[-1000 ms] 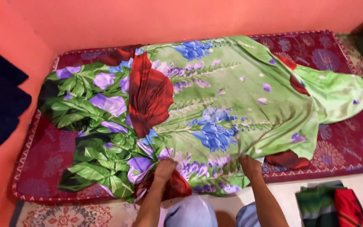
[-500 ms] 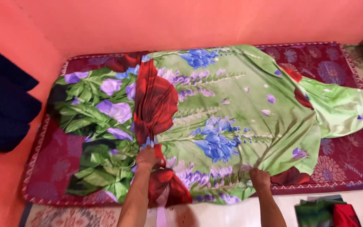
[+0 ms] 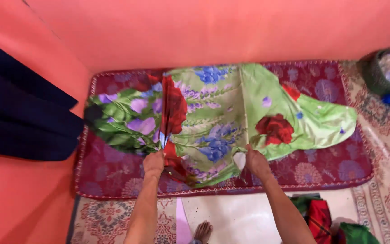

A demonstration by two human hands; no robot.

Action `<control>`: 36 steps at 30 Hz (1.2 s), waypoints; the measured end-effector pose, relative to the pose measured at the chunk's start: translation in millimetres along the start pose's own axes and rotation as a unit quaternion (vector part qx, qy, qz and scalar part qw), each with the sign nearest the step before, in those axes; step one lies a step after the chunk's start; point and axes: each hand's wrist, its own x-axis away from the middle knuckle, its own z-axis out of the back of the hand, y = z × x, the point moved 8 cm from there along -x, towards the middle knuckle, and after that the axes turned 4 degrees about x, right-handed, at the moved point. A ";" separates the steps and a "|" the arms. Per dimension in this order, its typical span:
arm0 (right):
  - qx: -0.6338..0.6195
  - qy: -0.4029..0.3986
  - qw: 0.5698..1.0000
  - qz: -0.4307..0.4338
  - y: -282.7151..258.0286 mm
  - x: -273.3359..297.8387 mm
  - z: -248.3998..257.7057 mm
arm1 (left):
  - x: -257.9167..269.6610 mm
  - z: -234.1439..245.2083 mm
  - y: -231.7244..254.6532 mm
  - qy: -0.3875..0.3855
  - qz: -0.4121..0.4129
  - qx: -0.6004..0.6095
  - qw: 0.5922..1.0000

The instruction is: The person folds several pieces of bedding on a bed, including a checkered pillowcase, a green pillowcase, and a floral bedsheet. The person smooths and aligns the items by hand, stacking the folded pieces on the bed.

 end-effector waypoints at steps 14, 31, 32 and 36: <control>0.075 -0.195 0.978 0.003 -123.6 55.9 235.1 | 119.7 164.4 14.1 -0.206 0.035 -0.018 0.978; 0.042 -0.066 0.994 -0.074 31.7 32.3 167.7 | 94.9 142.8 62.4 -0.009 0.074 0.176 0.982; 0.058 -0.056 0.996 -0.049 54.5 15.4 129.9 | 99.4 121.4 74.2 -0.037 0.049 0.144 0.988; 0.116 -0.039 0.992 -0.020 97.4 -3.2 35.9 | 83.6 -12.4 83.7 -0.065 -0.004 0.090 0.994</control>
